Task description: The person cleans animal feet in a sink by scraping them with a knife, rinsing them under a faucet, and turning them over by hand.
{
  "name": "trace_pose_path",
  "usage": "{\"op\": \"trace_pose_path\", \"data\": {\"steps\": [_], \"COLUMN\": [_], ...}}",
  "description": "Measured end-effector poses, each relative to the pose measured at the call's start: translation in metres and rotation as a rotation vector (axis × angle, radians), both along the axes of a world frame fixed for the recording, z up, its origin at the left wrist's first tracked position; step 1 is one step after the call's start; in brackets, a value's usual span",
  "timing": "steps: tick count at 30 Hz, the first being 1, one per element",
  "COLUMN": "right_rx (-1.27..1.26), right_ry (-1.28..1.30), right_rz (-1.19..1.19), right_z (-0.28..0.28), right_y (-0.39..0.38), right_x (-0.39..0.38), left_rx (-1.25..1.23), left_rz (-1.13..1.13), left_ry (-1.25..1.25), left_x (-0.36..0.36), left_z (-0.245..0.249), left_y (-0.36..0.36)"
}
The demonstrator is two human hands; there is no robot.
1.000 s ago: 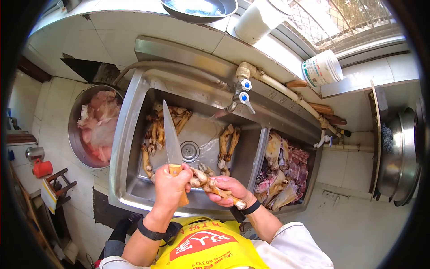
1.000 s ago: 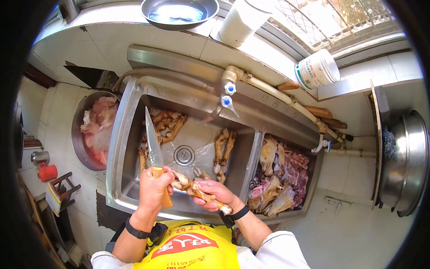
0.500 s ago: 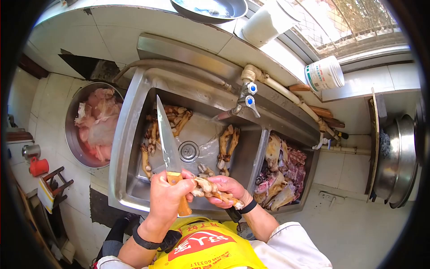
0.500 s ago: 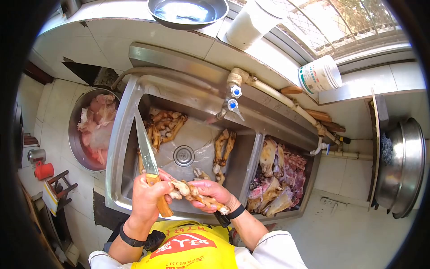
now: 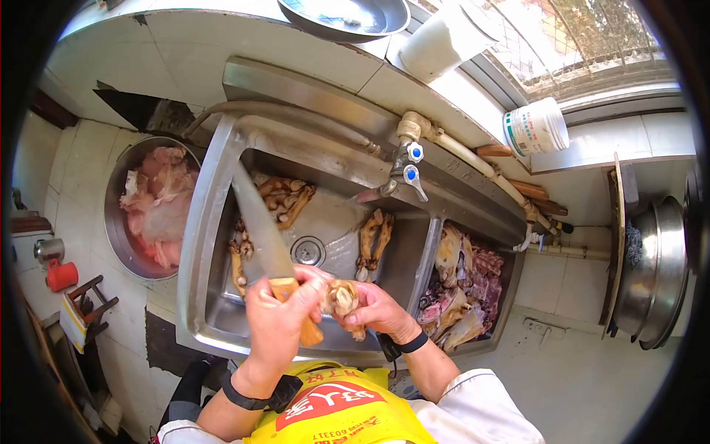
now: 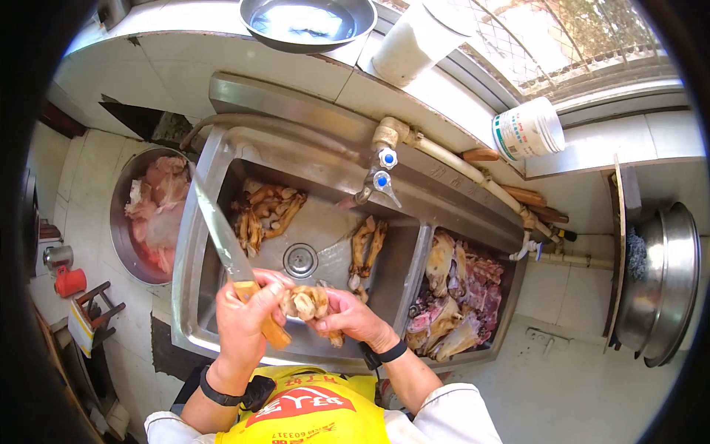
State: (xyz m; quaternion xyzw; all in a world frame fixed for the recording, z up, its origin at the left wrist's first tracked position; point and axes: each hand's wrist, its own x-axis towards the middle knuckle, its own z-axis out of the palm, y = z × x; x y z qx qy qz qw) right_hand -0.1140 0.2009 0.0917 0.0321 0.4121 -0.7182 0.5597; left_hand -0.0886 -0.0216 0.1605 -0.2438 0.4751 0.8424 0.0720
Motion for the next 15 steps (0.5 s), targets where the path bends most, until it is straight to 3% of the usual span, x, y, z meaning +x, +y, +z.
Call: {"op": "trace_pose_path", "data": {"steps": [1,2,4,6,9,15], "right_rx": [0.028,0.056,0.074,0.085,0.174,0.112], "right_ry": [-0.007,-0.015,-0.012,0.015,0.055,0.070], "right_rz": [-0.081,-0.162,-0.201,-0.246,-0.278,-0.318], "right_z": [0.002,0.006,0.011,0.010,0.009,-0.002], "right_y": [-0.005,-0.009,-0.011,-0.009,-0.011,-0.002], "right_x": [-0.001,-0.001,-0.005,-0.005,-0.006,-0.003], "left_rx": [-0.040,-0.040,-0.269,-0.294,-0.589,-0.723], "left_rz": [0.111,0.113,0.096,0.042,-0.187,-0.309], "left_ry": [0.030,0.032,-0.056,-0.054,0.142,0.154], "left_x": [-0.003,-0.003,-0.002,0.004,0.018,0.029], "left_z": [-0.002,-0.001,0.005,0.004,-0.013,-0.025], "left_y": [0.001,0.001,0.000,0.001,0.005,0.009]}}
